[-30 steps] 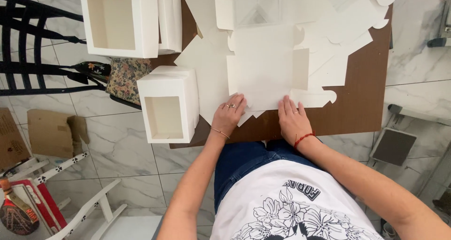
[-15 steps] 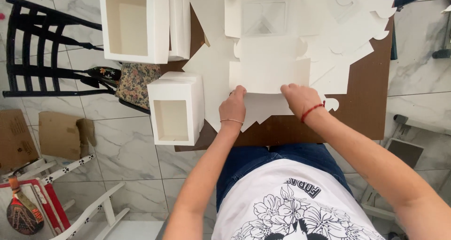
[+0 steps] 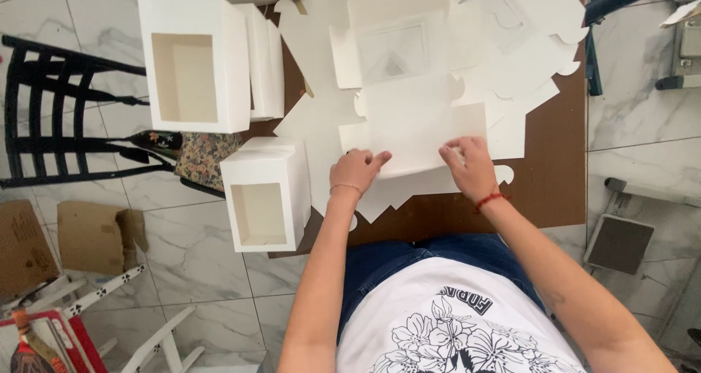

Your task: Folding cardboard templates into 3D boxes

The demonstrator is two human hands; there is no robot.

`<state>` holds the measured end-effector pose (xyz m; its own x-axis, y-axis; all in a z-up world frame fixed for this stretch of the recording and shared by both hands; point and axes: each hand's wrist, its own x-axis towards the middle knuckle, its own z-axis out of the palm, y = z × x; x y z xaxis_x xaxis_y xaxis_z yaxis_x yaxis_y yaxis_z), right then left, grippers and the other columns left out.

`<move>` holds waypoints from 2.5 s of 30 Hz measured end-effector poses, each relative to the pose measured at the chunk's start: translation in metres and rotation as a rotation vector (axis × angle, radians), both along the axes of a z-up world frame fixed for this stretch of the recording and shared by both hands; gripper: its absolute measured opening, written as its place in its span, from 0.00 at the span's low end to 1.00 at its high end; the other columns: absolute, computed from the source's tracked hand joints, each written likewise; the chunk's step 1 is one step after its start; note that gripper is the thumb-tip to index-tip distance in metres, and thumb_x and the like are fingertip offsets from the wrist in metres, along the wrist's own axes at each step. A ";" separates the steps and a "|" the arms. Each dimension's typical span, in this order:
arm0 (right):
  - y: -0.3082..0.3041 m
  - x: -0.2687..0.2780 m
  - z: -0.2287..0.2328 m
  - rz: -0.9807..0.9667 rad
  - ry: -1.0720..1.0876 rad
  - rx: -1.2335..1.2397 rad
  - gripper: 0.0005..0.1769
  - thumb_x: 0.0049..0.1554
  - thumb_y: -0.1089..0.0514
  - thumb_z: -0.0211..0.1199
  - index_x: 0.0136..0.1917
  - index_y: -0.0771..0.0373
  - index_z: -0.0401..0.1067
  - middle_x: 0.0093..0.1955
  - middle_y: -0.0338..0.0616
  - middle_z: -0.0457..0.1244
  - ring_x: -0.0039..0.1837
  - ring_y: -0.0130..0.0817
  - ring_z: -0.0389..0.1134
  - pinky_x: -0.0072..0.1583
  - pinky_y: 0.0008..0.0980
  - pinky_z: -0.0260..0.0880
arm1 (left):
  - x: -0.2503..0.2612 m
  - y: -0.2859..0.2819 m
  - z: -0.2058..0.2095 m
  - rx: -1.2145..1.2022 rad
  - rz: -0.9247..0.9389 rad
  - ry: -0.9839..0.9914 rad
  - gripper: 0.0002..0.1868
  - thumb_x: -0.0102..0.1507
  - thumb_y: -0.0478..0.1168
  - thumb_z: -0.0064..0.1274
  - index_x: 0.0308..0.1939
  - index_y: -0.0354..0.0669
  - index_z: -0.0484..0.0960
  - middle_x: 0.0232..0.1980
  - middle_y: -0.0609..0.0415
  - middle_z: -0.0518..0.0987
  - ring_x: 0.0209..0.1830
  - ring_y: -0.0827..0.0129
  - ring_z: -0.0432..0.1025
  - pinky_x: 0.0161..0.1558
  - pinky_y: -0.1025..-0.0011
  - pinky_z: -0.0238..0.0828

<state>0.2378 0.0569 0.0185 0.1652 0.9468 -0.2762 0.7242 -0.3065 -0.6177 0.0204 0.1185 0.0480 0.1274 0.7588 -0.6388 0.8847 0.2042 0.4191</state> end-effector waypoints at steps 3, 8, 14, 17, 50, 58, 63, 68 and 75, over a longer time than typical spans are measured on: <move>-0.022 -0.001 0.021 -0.159 0.109 0.037 0.14 0.54 0.48 0.55 0.43 0.61 0.65 0.42 0.50 0.57 0.45 0.44 0.64 0.45 0.36 0.65 | 0.014 -0.005 0.010 0.146 -0.034 -0.004 0.35 0.53 0.72 0.25 0.20 0.49 0.75 0.29 0.52 0.74 0.36 0.55 0.71 0.40 0.59 0.64; -0.045 0.004 0.011 -0.471 0.187 -0.042 0.14 0.48 0.52 0.63 0.40 0.59 0.60 0.41 0.41 0.60 0.43 0.33 0.65 0.43 0.32 0.65 | 0.094 -0.015 -0.021 0.414 -0.122 -0.222 0.11 0.52 0.52 0.48 0.24 0.51 0.71 0.27 0.55 0.70 0.32 0.58 0.71 0.32 0.62 0.67; -0.040 0.005 0.014 -0.527 0.264 -0.368 0.19 0.43 0.53 0.60 0.46 0.60 0.59 0.43 0.51 0.62 0.45 0.44 0.65 0.48 0.40 0.64 | 0.180 -0.012 -0.010 0.113 -0.215 -0.103 0.29 0.48 0.61 0.46 0.40 0.43 0.61 0.41 0.48 0.67 0.45 0.55 0.67 0.42 0.55 0.68; -0.050 0.006 0.008 -0.385 0.186 -0.488 0.20 0.42 0.54 0.59 0.49 0.58 0.62 0.48 0.49 0.63 0.52 0.46 0.63 0.54 0.43 0.62 | 0.182 -0.011 -0.040 0.116 -0.143 0.021 0.27 0.46 0.47 0.51 0.45 0.44 0.58 0.41 0.47 0.66 0.43 0.52 0.67 0.37 0.54 0.69; -0.009 -0.042 0.065 0.145 -0.078 0.408 0.07 0.44 0.65 0.63 0.39 0.57 0.70 0.32 0.40 0.57 0.38 0.36 0.62 0.43 0.31 0.64 | -0.030 -0.020 -0.008 0.696 0.040 0.035 0.18 0.54 0.31 0.45 0.45 0.58 0.73 0.56 0.55 0.64 0.54 0.58 0.62 0.53 0.58 0.58; 0.005 -0.109 -0.018 0.458 -0.355 0.387 0.13 0.40 0.48 0.59 0.25 0.55 0.61 0.29 0.35 0.51 0.34 0.35 0.59 0.41 0.34 0.57 | -0.054 0.000 -0.064 1.176 -0.701 -0.007 0.02 0.51 0.39 0.50 0.23 0.52 0.75 0.43 0.61 0.76 0.54 0.66 0.64 0.56 0.44 0.50; -0.014 -0.085 0.007 0.686 -0.303 0.778 0.08 0.39 0.58 0.54 0.25 0.56 0.56 0.29 0.37 0.48 0.31 0.36 0.53 0.36 0.32 0.52 | -0.047 0.019 -0.075 1.101 -0.876 -0.095 0.04 0.47 0.45 0.51 0.20 0.54 0.75 0.27 0.64 0.77 0.43 0.72 0.69 0.62 0.44 0.41; -0.031 -0.064 0.007 0.748 -0.301 0.899 0.11 0.45 0.59 0.52 0.25 0.57 0.55 0.29 0.39 0.48 0.30 0.36 0.52 0.35 0.31 0.53 | -0.007 0.019 -0.102 0.904 -1.039 -0.050 0.10 0.50 0.53 0.48 0.27 0.55 0.72 0.29 0.62 0.76 0.32 0.70 0.71 0.63 0.48 0.40; -0.030 -0.056 0.024 0.415 -0.192 0.746 0.11 0.45 0.62 0.59 0.26 0.60 0.58 0.29 0.41 0.52 0.31 0.38 0.57 0.34 0.31 0.56 | 0.032 0.018 -0.100 0.692 -1.054 -0.022 0.10 0.53 0.56 0.43 0.30 0.59 0.71 0.32 0.64 0.75 0.34 0.68 0.71 0.46 0.61 0.59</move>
